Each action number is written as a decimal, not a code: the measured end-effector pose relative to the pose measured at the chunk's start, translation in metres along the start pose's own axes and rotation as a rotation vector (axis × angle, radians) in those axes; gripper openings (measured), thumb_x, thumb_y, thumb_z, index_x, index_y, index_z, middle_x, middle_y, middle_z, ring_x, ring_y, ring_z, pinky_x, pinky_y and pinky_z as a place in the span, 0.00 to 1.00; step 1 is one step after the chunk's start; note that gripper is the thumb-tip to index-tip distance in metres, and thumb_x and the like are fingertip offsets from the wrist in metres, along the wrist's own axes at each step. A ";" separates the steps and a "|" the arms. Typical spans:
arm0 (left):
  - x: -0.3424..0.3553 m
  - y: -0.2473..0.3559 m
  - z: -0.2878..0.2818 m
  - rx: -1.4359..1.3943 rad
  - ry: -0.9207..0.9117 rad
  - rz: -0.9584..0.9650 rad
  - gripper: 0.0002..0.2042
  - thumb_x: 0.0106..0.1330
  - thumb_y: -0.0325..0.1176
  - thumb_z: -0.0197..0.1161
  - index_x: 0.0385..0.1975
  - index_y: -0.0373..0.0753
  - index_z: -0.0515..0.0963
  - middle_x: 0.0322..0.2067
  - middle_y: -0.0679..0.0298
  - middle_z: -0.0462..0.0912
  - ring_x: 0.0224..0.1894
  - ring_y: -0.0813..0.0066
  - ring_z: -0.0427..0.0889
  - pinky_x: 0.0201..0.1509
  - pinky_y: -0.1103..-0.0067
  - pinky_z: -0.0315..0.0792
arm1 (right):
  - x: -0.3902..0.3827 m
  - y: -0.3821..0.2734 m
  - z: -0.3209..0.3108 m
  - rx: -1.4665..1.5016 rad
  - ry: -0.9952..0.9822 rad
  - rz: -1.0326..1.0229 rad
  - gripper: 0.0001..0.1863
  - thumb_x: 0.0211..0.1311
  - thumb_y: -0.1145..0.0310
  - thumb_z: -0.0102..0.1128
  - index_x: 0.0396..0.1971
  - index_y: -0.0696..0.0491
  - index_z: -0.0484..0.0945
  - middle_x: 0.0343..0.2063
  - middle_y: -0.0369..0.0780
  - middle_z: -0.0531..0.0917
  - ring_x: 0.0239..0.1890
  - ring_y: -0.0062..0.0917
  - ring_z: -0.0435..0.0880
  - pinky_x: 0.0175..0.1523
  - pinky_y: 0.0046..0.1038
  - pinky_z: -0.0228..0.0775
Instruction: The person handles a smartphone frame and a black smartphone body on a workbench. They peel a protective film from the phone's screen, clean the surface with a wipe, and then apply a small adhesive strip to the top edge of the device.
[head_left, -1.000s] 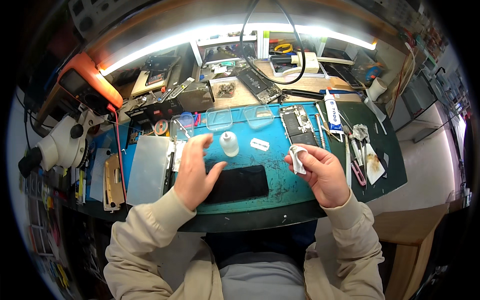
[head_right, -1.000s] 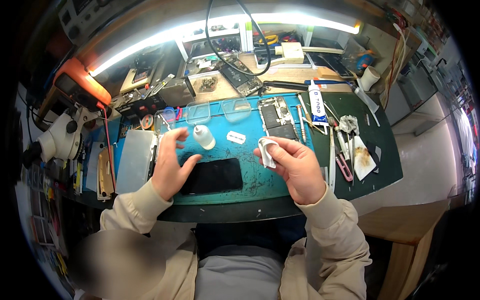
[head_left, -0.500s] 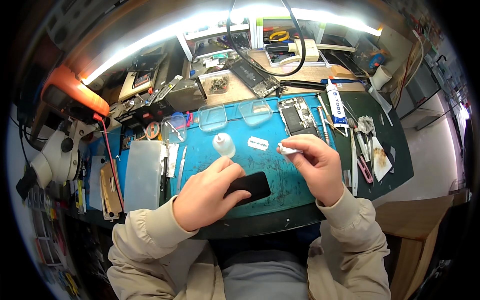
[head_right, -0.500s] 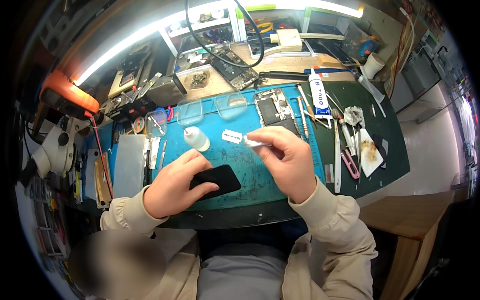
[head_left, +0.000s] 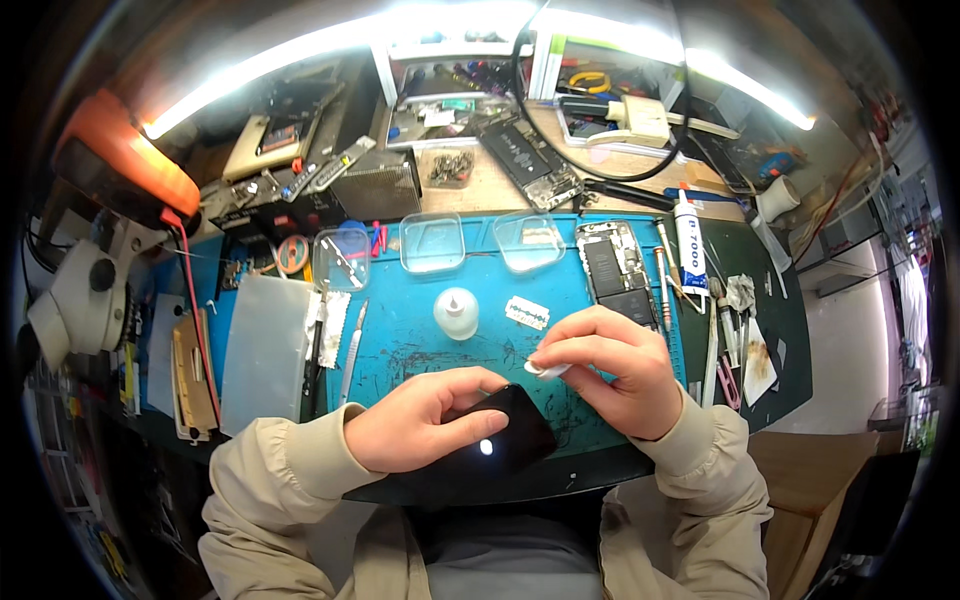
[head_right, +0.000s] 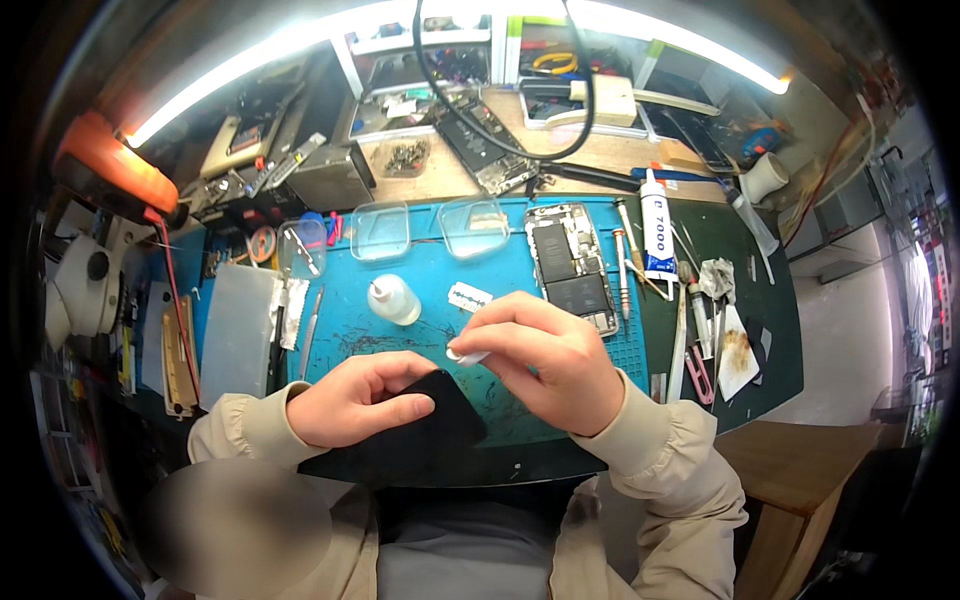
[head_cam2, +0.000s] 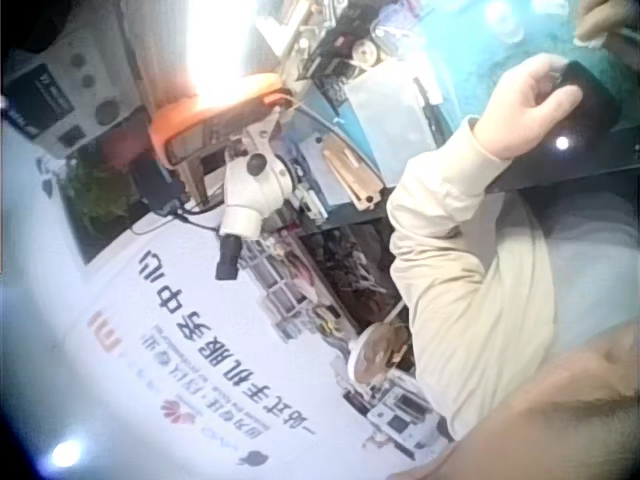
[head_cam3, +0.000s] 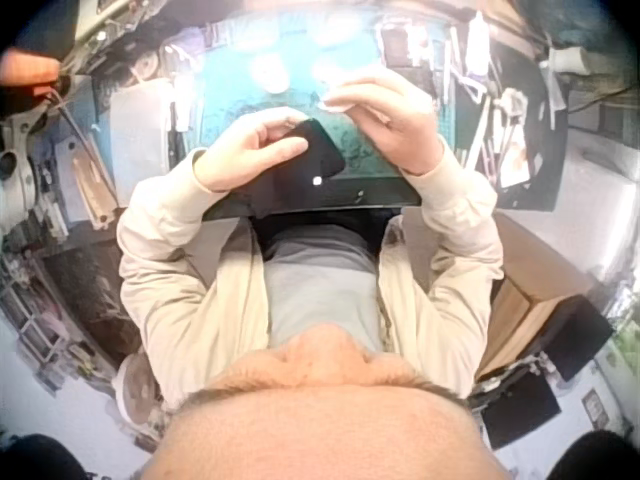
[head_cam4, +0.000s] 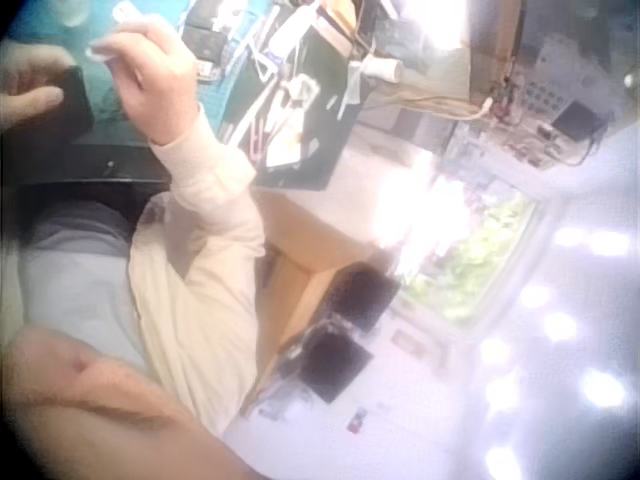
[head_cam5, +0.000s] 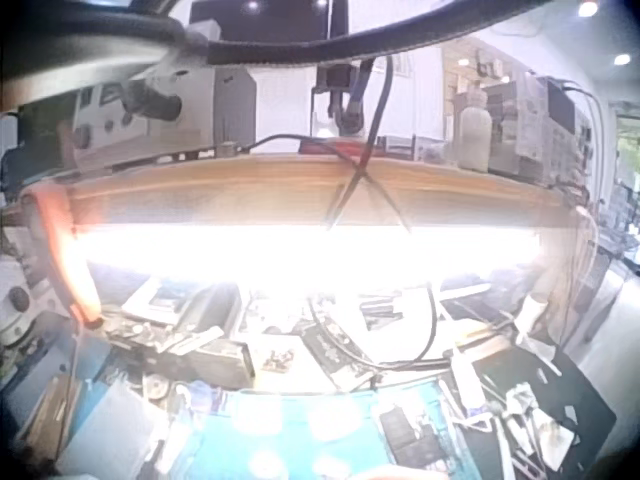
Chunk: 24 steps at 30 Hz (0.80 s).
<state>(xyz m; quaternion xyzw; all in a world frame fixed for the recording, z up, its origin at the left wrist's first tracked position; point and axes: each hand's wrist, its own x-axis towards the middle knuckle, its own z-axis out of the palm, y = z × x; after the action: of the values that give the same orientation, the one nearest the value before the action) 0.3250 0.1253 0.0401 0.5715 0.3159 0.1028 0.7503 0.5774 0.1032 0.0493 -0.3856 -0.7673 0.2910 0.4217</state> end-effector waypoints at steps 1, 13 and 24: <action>0.000 -0.009 0.003 -0.062 0.007 0.039 0.19 0.72 0.33 0.61 0.57 0.29 0.70 0.35 0.69 0.77 0.35 0.88 0.70 0.39 0.85 0.69 | 0.001 0.002 -0.001 0.019 -0.046 -0.013 0.16 0.51 0.86 0.64 0.40 0.56 0.84 0.38 0.41 0.83 0.37 0.31 0.85 0.41 0.27 0.79; -0.002 -0.011 0.001 -0.190 0.021 0.095 0.16 0.73 0.30 0.58 0.57 0.31 0.72 0.42 0.66 0.81 0.43 0.86 0.76 0.45 0.84 0.72 | -0.013 -0.008 0.007 -0.072 -0.206 -0.087 0.20 0.49 0.85 0.65 0.45 0.56 0.83 0.40 0.42 0.83 0.36 0.32 0.85 0.39 0.28 0.81; -0.001 -0.010 -0.003 -0.247 -0.056 0.105 0.16 0.73 0.29 0.58 0.57 0.30 0.71 0.48 0.64 0.81 0.49 0.84 0.76 0.53 0.82 0.72 | -0.008 -0.009 0.011 -0.083 -0.173 -0.071 0.22 0.49 0.90 0.61 0.45 0.56 0.85 0.40 0.43 0.83 0.38 0.32 0.86 0.41 0.27 0.80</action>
<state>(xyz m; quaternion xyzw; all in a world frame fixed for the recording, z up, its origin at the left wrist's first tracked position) 0.3201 0.1241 0.0311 0.4930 0.2497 0.1641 0.8171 0.5669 0.0904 0.0479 -0.3490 -0.8255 0.2760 0.3473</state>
